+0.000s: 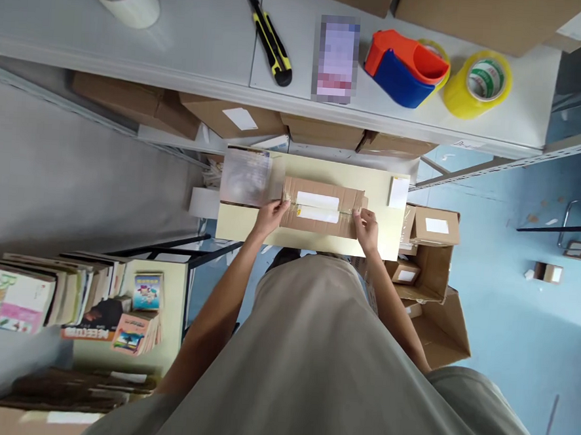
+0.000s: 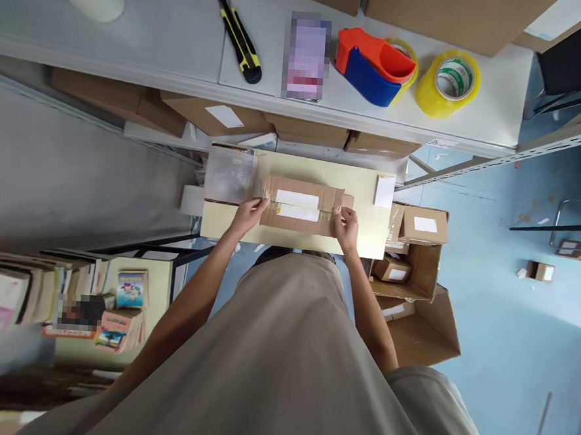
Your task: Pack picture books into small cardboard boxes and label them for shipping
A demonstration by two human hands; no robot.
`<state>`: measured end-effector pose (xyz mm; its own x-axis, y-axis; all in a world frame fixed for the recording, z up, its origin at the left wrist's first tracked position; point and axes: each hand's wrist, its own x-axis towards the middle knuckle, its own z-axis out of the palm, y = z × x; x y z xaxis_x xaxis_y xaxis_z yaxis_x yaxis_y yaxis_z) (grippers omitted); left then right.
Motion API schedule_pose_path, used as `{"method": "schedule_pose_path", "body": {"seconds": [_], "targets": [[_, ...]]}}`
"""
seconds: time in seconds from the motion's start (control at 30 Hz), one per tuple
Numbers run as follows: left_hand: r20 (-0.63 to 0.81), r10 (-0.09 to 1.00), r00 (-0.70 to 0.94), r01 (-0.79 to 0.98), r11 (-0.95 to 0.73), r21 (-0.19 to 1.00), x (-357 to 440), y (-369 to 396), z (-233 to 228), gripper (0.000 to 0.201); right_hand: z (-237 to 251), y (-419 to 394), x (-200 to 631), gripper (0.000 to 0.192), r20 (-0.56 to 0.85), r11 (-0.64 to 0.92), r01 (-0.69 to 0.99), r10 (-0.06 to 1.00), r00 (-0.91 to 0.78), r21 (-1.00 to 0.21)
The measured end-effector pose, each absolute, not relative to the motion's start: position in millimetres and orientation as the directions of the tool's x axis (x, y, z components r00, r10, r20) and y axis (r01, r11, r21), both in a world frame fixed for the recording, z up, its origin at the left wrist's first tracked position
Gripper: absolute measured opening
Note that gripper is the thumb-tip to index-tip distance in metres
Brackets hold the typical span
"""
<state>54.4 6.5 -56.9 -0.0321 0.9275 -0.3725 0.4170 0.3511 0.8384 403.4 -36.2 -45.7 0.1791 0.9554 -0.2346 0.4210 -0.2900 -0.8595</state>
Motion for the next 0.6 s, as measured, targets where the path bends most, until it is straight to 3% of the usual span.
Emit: {"method": "schedule_pose_path", "body": {"seconds": [0.17,0.27,0.4,0.5,0.6], "targets": [[-0.277,0.960,-0.039,0.373,0.271,0.887,45,-22,-43,0.045,-19,-55,427,0.062,-0.176,-0.242,0.415,0.966,0.191,-0.877],[-0.352,0.936,-0.022,0.364,0.335,0.869,47,-33,-57,0.035,-29,-67,434,0.056,-0.205,-0.235,0.416,0.972,0.117,-0.878],[-0.523,0.852,-0.035,0.386,0.494,0.779,58,-34,-91,0.020,-62,-75,436,0.046,-0.385,-0.381,0.368,0.921,0.064,-0.848],[-0.555,0.830,-0.051,0.398,0.526,0.751,59,-22,-109,0.024,-80,-68,445,0.040,-0.480,-0.494,0.328,0.868,0.129,-0.805],[-0.534,0.841,-0.081,0.383,0.521,0.763,57,5,-114,0.041,-85,-48,457,0.047,-0.474,-0.539,0.278,0.838,0.270,-0.795]]}}
